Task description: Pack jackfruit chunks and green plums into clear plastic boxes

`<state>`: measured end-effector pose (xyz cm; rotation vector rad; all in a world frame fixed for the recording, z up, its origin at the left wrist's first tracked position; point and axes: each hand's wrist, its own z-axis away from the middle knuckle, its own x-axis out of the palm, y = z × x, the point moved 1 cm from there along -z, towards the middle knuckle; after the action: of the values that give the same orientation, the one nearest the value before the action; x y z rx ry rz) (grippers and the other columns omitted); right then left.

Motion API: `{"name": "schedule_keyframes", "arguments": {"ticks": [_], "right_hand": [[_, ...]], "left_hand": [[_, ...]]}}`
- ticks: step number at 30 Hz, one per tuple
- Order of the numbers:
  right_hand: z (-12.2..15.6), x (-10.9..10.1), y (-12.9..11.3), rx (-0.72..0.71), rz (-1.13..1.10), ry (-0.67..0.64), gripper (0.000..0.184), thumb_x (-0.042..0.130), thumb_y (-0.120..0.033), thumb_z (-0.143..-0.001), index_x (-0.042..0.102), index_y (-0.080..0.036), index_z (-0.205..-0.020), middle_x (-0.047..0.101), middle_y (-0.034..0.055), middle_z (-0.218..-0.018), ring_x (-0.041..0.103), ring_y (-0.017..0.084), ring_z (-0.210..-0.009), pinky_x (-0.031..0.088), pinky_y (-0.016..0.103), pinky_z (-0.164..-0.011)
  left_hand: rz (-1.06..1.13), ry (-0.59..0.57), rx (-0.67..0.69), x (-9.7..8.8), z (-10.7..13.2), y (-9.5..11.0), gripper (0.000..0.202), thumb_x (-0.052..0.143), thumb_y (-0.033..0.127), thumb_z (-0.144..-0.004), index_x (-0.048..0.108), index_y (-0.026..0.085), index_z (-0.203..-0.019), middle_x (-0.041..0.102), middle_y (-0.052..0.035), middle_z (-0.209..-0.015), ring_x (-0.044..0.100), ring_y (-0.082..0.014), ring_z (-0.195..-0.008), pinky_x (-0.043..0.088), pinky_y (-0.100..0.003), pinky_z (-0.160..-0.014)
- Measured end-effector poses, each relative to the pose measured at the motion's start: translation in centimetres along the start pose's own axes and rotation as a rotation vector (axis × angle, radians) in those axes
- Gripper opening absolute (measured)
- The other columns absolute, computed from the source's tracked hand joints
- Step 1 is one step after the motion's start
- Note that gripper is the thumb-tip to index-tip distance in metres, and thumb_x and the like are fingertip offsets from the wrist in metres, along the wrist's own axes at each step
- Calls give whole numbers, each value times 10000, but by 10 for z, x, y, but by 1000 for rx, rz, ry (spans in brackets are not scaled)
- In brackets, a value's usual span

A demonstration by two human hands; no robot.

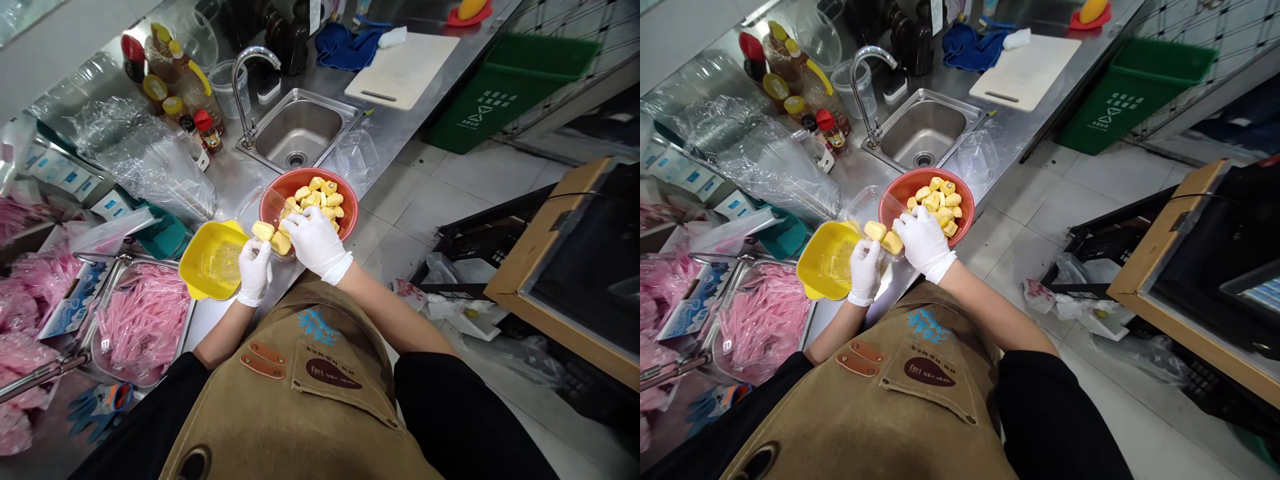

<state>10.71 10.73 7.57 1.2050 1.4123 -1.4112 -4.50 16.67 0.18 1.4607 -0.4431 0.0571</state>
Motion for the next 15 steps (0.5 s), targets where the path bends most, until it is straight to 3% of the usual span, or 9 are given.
{"name": "schedule_keyframes", "arguments": {"ticks": [4, 8, 12, 15], "right_hand": [[0, -2, 6, -27, 11, -32, 387, 451, -81, -1052, 766, -103, -1274, 772, 194, -1281, 575, 403, -1258, 449, 514, -1041], [0, 2, 16, -131, -68, -93, 454, 468, -51, -1015, 726, -75, -1388, 771, 186, -1313, 644, 329, -1205, 444, 457, -1120], [1, 8, 26, -90, -147, -82, 561, 469, -74, -1013, 643, -82, -1546, 777, 197, -1287, 678, 319, -1222, 509, 430, -1067], [3, 11, 29, -104, -171, -70, 549, 488, -83, -995, 674, -55, -1510, 782, 226, -1271, 689, 345, -1253, 530, 468, -1081]], "left_hand": [[25, -18, -47, -2, 0, -4, 657, 1013, 683, -649, 573, 201, -724, 641, 20, -792, 602, -135, -773, 541, -299, -824], [27, 5, -62, -8, -2, -5, 672, 1017, 685, -642, 556, 203, -726, 600, 42, -744, 556, -113, -703, 512, -271, -737], [34, 5, -87, -13, -2, -8, 684, 1015, 686, -652, 532, 210, -734, 534, 66, -692, 521, -101, -649, 498, -260, -691], [32, 13, -88, -14, -1, -11, 700, 1021, 689, -640, 521, 206, -723, 525, 72, -686, 512, -92, -640, 494, -248, -689]]}}
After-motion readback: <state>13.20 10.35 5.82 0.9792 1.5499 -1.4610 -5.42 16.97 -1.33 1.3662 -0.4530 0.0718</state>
